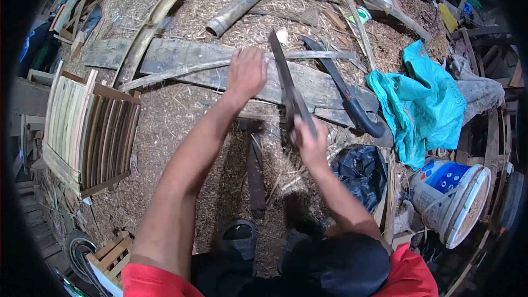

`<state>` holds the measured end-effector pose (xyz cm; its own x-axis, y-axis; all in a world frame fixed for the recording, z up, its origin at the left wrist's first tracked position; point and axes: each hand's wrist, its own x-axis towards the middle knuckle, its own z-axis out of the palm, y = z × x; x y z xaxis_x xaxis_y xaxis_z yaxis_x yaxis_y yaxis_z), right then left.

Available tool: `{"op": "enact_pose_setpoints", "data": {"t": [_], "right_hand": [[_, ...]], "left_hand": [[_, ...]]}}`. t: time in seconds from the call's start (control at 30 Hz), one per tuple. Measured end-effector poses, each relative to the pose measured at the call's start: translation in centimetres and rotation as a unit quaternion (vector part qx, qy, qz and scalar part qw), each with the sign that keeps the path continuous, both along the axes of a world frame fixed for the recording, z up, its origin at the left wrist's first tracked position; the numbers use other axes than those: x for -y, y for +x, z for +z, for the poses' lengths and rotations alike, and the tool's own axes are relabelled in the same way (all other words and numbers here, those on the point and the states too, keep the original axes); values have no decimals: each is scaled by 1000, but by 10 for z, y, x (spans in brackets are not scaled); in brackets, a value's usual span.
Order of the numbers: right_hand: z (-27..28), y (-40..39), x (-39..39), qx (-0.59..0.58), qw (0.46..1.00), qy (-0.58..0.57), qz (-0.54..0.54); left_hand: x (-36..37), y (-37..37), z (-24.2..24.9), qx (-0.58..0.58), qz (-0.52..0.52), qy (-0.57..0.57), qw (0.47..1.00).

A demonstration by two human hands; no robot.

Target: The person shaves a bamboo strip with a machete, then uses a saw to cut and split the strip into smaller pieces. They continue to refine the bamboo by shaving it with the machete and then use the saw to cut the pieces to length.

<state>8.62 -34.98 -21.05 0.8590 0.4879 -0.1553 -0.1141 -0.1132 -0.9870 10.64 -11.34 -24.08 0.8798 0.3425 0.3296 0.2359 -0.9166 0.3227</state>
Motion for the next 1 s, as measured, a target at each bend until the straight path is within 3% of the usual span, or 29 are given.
{"op": "enact_pose_setpoints", "data": {"t": [0.03, 0.17, 0.3, 0.5, 0.6, 0.7, 0.77, 1.0], "right_hand": [[-4, 20, -22, 51, 999, -18, -1], [9, 8, -26, -19, 1000, 21, -12], [13, -32, 17, -118, 989, 83, -29], [-3, 32, -44, -38, 998, 45, -3], [19, -29, 5, -24, 999, 44, -13], [10, -7, 4, -16, 1000, 2, -10], [7, 29, -24, -88, 993, 76, -37], [0, 32, -14, -26, 998, 37, -40]], "left_hand": [[-1, 1, 0, 8, -1, 2, 1000], [0, -1, -1, 15, -1, 18, 1000], [0, 0, -2, 2, 1, 26, 1000], [2, -1, -1, 14, -3, 19, 1000], [-2, 0, 0, 40, 2, 46, 998], [2, -1, 5, 1, 4, -6, 1000], [-1, 2, 1, 33, -6, -20, 999], [-1, -3, -3, 50, 5, -22, 998]]}}
